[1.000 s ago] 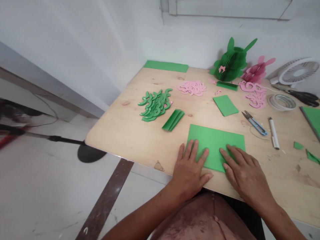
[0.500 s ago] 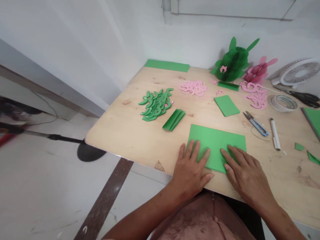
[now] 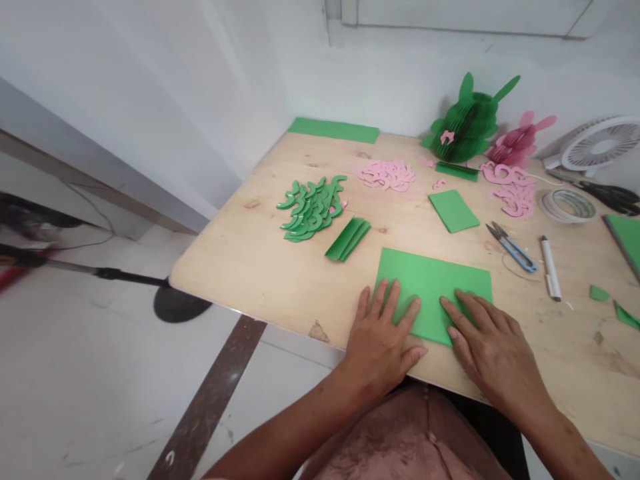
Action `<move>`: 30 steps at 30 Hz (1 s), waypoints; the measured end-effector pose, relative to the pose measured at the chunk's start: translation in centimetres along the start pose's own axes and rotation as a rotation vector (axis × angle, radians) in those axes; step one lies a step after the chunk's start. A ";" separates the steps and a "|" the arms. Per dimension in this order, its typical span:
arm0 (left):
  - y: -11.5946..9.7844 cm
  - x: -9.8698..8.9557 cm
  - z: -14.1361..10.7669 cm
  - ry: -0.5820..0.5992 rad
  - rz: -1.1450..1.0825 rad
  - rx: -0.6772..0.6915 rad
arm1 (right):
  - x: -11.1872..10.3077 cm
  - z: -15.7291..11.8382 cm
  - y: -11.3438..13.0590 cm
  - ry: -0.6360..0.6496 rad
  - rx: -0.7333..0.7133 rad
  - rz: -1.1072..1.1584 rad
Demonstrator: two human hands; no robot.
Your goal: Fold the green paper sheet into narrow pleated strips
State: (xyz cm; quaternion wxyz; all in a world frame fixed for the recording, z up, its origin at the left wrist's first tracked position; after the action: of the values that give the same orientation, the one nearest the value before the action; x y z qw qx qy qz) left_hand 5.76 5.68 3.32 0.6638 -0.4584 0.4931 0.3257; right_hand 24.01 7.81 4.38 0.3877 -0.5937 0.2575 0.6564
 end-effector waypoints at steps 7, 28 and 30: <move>-0.1 0.0 0.0 -0.005 0.009 0.000 | 0.0 0.1 -0.1 0.000 -0.012 -0.014; 0.0 0.0 0.0 0.011 -0.027 -0.004 | 0.2 0.2 -0.3 0.018 -0.010 -0.018; 0.0 0.1 0.0 0.013 -0.030 -0.006 | 0.2 0.2 -0.3 0.020 -0.010 -0.014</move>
State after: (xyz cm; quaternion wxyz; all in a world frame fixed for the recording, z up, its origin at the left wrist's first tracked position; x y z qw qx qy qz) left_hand 5.74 5.67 3.25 0.6640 -0.4700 0.4895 0.3140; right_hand 24.17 8.16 4.22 0.3868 -0.6040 0.2538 0.6489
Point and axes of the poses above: each hand's wrist, its own z-axis towards the middle knuckle, its own x-axis out of the palm, y = z × x, the point moved 4 cm from there along z, towards the middle knuckle, and after that the axes turned 1 degree about -x, right-handed, at the moved point
